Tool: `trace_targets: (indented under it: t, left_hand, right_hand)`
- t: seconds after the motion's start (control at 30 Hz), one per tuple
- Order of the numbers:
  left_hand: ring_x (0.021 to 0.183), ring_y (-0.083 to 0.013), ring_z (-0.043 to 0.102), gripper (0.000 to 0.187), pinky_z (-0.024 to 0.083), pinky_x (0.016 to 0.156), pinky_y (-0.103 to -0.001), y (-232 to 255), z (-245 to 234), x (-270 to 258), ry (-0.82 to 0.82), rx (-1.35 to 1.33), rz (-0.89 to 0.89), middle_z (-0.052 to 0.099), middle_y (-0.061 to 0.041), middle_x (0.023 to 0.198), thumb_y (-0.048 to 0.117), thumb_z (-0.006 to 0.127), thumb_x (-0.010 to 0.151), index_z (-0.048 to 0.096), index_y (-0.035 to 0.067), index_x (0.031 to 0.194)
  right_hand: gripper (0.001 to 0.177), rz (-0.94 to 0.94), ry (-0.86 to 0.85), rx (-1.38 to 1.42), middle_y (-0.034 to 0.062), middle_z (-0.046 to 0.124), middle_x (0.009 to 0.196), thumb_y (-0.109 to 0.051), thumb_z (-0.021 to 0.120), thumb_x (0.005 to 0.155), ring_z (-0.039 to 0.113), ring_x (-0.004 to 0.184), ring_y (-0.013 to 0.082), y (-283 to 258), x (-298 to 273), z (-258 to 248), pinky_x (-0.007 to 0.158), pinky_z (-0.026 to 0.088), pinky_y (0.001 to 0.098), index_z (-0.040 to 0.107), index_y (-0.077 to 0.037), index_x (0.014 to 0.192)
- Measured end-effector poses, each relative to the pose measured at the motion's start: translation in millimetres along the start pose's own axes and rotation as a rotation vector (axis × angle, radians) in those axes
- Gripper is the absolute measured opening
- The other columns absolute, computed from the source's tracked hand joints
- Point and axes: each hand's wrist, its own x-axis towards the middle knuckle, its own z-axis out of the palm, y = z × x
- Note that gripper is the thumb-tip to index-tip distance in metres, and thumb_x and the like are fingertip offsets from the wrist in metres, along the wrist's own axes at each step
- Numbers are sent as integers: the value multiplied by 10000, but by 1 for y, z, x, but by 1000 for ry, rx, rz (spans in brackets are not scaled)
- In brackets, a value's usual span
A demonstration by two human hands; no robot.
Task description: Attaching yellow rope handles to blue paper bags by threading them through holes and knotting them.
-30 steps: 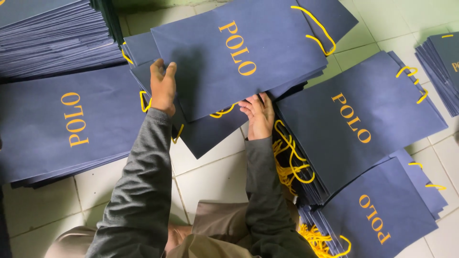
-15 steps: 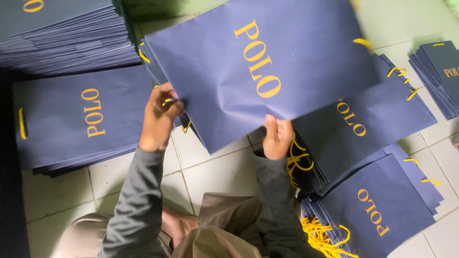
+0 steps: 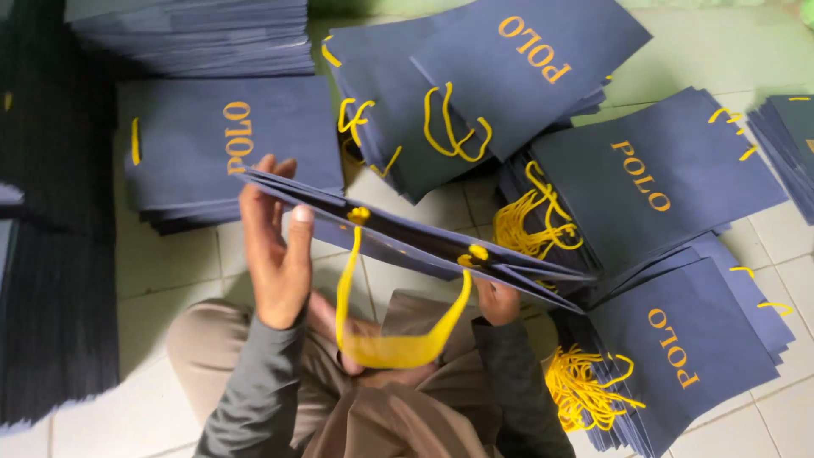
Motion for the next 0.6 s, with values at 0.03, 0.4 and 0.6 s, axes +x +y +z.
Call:
trace_targets:
  t: [0.03, 0.4, 0.6]
  left_hand:
    - [1429, -424, 424, 545, 280, 1149, -670, -6, -4, -9, 32, 21, -20, 479, -244, 1478, 66, 517, 1051, 312, 9, 1553]
    - [920, -317, 495, 556, 406, 883, -430, -17, -33, -54, -16, 449, -188, 627, -136, 1106, 472, 744, 916, 586, 81, 1278]
    - [920, -462, 604, 659, 468, 815, -579, 8, -41, -54, -217, 508, -460, 593, -246, 1164, 474, 658, 904, 485, 63, 1390]
  right_hand:
    - [204, 6, -19, 10, 176, 750, 840, -183, 722, 960, 716, 836, 269, -5, -1, 7, 820, 593, 393, 787, -25, 850]
    - [370, 141, -310, 30, 187, 731, 1194, -370, 724, 937, 670, 1137, 363, 26, -34, 15, 964, 587, 465, 776, -65, 1138]
    - [326, 84, -422, 150, 181, 736, 1197, -157, 772, 894, 701, 1089, 344, 14, -27, -9, 816, 648, 381, 751, -27, 1193]
